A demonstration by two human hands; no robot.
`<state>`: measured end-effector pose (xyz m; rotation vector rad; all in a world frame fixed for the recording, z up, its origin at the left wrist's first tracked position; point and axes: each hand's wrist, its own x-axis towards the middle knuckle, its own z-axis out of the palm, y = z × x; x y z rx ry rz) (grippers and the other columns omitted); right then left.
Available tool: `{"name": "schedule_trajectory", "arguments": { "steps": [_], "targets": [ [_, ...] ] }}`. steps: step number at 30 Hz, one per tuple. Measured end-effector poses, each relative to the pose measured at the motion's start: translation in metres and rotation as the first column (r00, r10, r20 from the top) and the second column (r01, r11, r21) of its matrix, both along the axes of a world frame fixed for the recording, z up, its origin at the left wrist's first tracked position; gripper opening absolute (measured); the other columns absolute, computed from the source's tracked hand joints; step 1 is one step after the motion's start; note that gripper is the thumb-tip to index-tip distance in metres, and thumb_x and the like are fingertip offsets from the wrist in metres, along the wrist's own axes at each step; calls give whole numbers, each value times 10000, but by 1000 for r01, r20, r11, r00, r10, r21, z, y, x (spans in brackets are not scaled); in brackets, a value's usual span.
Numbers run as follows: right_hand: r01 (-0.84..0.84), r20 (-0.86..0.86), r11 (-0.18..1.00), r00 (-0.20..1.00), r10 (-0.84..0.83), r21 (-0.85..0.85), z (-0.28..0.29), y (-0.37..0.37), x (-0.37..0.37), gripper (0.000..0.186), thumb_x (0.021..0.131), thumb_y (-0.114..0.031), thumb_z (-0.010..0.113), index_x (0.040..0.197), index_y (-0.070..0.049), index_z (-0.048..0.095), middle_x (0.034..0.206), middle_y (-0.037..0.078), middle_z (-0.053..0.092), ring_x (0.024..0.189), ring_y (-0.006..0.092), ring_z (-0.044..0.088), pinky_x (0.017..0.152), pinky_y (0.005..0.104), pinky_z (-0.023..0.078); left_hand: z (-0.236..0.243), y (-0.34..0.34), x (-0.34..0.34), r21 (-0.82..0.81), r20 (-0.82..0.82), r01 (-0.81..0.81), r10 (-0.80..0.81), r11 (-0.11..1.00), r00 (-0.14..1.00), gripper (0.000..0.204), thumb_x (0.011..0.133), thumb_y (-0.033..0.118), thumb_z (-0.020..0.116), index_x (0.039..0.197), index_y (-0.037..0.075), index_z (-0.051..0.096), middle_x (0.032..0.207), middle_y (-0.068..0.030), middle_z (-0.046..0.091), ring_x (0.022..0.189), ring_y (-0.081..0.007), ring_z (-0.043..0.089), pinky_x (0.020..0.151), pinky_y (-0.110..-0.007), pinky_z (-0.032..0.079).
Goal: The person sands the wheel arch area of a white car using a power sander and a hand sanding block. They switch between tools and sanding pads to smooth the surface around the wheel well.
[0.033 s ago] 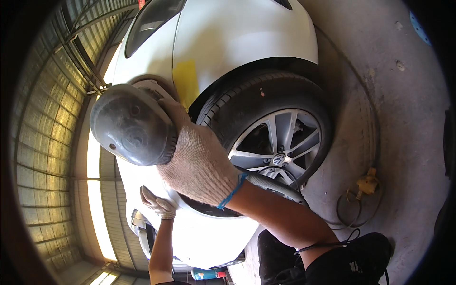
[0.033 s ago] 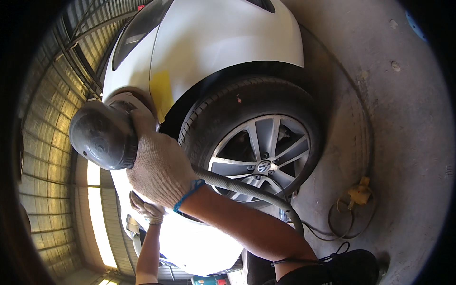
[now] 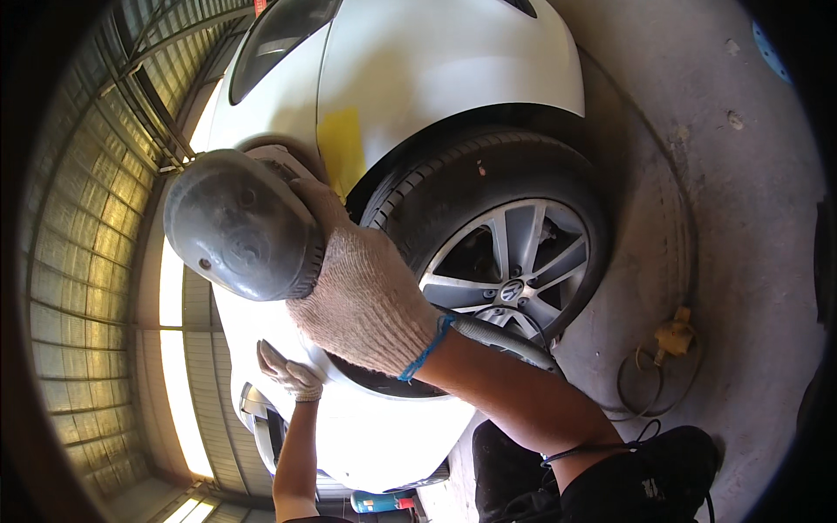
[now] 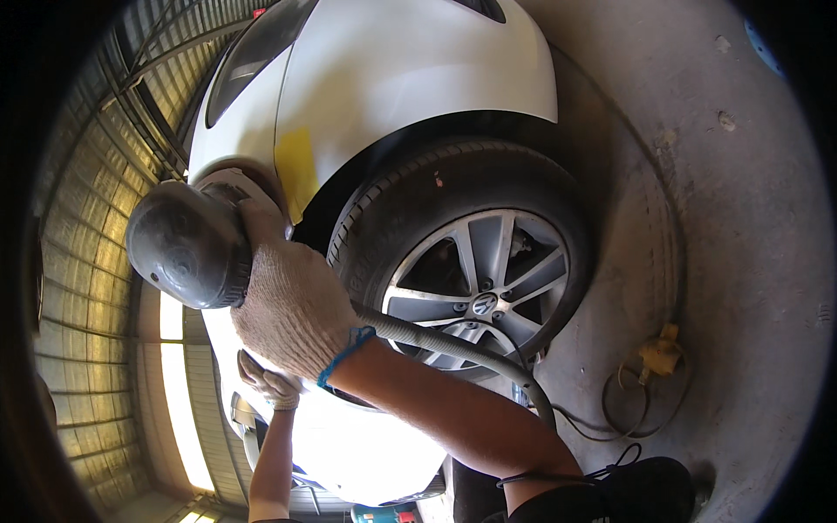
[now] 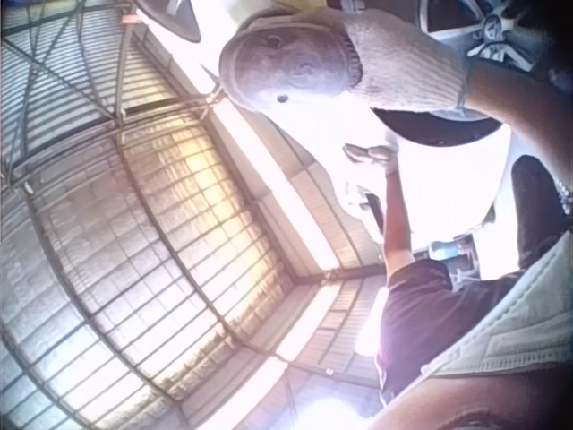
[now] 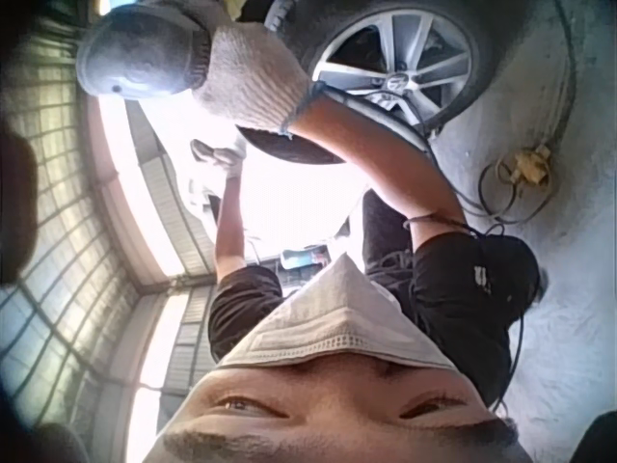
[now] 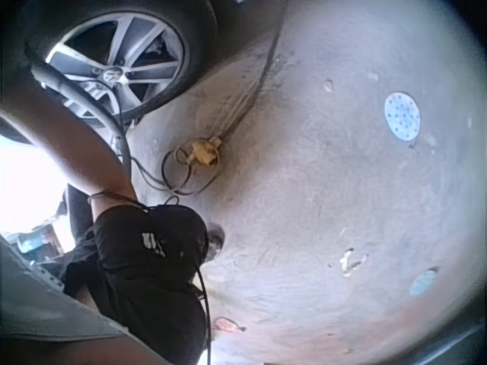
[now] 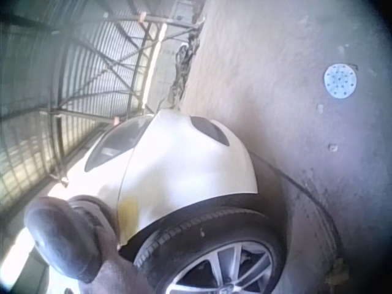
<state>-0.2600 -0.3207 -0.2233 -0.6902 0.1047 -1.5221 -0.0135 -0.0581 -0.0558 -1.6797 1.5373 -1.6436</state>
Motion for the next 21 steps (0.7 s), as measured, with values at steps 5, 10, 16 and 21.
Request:
{"name": "schedule_trajectory", "arguments": {
  "steps": [5,10,16,21],
  "targets": [
    [-140,-62,988,989,136,-69,9,29,5,773,753,-122,701,1380,107,312,701,161,647,587,303,675,519,353,539,6,19,29,5,-40,54,-54,999,998,708,1004,505,170,1421,-30,372,1355,-279,408,1231,-402,442,996,-538,381],
    [-219,-261,949,952,157,-225,20,72,9,819,733,-128,728,1415,55,312,763,169,651,641,300,700,569,367,573,7,18,30,26,-42,52,-51,998,998,695,1005,503,190,1424,-24,363,1352,-289,405,1227,-419,441,994,-549,376],
    [-205,-449,913,893,28,-351,17,101,14,836,734,-143,751,1427,41,323,775,153,633,650,278,691,562,355,564,9,23,29,31,-44,56,-54,998,998,680,1007,500,214,1427,-16,354,1349,-301,401,1222,-439,439,992,-562,370],
    [-144,-474,944,881,-15,-296,10,98,11,789,746,-112,707,1424,36,331,764,149,617,638,282,685,558,367,563,11,31,38,36,-38,55,-54,998,998,668,1008,497,234,1430,-10,345,1346,-311,398,1218,-456,437,991,-573,365]
  ]
}}
